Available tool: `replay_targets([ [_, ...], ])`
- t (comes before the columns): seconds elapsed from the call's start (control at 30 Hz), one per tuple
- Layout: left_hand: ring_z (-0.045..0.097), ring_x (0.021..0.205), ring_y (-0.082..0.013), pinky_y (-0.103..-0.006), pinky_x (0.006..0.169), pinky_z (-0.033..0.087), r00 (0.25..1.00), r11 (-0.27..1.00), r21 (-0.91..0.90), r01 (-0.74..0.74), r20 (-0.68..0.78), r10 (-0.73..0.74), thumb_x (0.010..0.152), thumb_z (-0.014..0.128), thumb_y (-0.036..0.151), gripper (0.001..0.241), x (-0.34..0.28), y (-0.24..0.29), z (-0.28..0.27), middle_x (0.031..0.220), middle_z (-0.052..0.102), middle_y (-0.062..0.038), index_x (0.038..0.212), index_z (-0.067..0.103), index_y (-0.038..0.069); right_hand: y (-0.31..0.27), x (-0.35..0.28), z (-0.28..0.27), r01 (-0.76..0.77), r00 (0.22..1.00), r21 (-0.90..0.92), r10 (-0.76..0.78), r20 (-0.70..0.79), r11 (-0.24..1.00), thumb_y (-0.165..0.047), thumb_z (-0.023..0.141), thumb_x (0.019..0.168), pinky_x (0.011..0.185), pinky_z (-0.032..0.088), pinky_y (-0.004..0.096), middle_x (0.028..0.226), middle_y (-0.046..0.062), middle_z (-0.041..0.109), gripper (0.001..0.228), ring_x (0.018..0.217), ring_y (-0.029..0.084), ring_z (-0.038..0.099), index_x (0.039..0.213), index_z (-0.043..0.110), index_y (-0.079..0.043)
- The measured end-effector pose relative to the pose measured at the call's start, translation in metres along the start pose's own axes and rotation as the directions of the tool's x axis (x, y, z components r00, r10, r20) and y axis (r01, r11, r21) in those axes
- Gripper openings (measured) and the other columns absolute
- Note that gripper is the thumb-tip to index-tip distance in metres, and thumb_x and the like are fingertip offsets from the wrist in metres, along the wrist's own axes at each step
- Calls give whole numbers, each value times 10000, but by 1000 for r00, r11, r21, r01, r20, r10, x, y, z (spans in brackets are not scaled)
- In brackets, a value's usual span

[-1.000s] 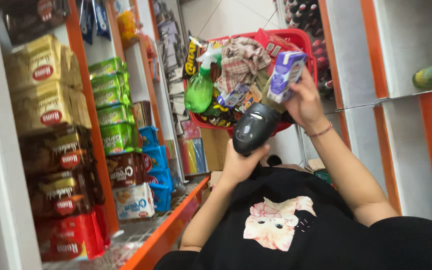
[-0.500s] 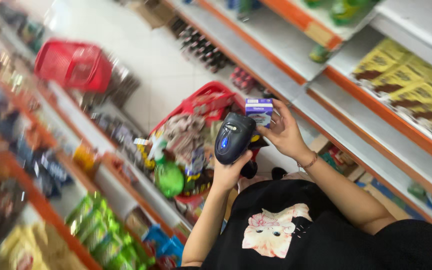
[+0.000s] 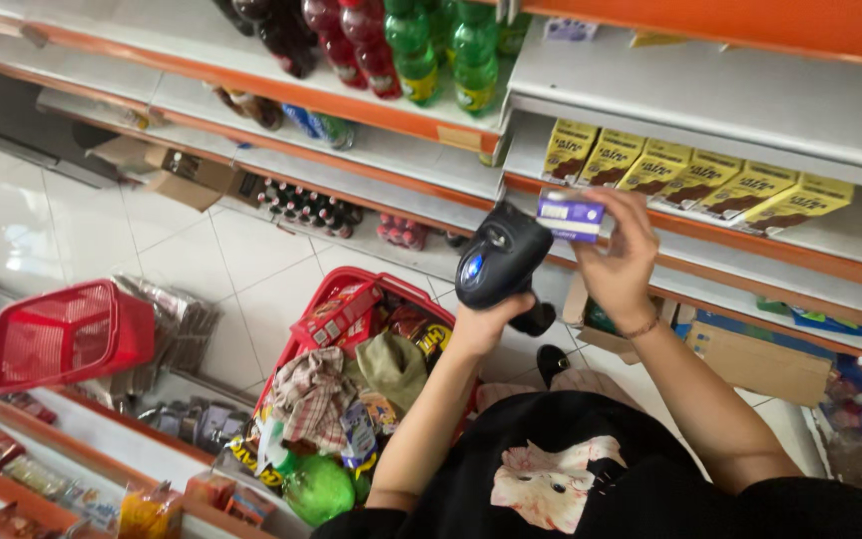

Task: The person organizes snack packages in a basket, scans them with a handheld scanner, and cleans a store shelf using a spray bottle and a cloth.

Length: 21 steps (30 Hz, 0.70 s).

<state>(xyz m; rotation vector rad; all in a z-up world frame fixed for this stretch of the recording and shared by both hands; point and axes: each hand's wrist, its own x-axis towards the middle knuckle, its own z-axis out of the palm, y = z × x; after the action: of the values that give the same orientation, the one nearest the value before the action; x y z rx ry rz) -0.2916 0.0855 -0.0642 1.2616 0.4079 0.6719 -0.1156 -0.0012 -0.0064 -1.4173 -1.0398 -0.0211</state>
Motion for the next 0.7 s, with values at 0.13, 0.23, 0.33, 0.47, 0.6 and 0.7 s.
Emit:
replay_targets([
  [0.13,623,1006,-149,-321,920,517,1000,1000,-25,-18,13,19,741,736,6,483,52,1,10,1075,658,-10,1219,671,39,3,42,-6,109,986,-159,-126,-106,981,161,777,821,1083,521,386,1260,148,669,498,1213,290,636,1288,666,29],
  [0.23,646,983,-187,-341,897,527,1000,983,-181,-23,15,27,750,725,-9,460,89,-1,13,1059,678,-44,1205,666,27,10,74,-3,137,977,-253,-173,-126,958,131,779,889,1066,534,395,1277,176,704,471,1202,306,677,1340,665,56],
  [0.33,639,1019,-175,-336,922,521,998,971,-233,-55,-18,52,757,713,-23,461,117,-3,18,1088,676,-40,1213,665,26,18,95,4,82,981,-234,-120,-150,969,87,800,879,996,548,376,1234,185,695,438,1122,286,697,1295,666,64],
  [0.47,638,972,-194,-354,884,523,993,968,-228,-106,-82,90,770,709,-31,419,140,3,20,1049,669,-55,1186,673,4,27,111,11,79,984,-272,-118,-131,959,14,832,916,924,570,373,1199,194,700,415,1059,288,721,1293,666,63],
  [0.6,627,955,-162,-328,872,513,994,970,-224,-91,-85,74,745,699,-11,437,144,10,21,1019,661,-25,1178,668,41,30,116,14,83,987,-342,-124,-99,936,-66,856,931,871,591,382,1193,199,698,454,988,295,735,1320,662,64],
  [0.7,631,937,-169,-333,862,518,992,982,-158,-106,-88,93,750,709,-9,394,143,16,21,1002,664,-30,1140,672,34,32,117,17,138,978,-441,-193,-82,887,-67,868,910,876,583,395,1211,203,712,463,1001,321,725,1308,674,70],
])
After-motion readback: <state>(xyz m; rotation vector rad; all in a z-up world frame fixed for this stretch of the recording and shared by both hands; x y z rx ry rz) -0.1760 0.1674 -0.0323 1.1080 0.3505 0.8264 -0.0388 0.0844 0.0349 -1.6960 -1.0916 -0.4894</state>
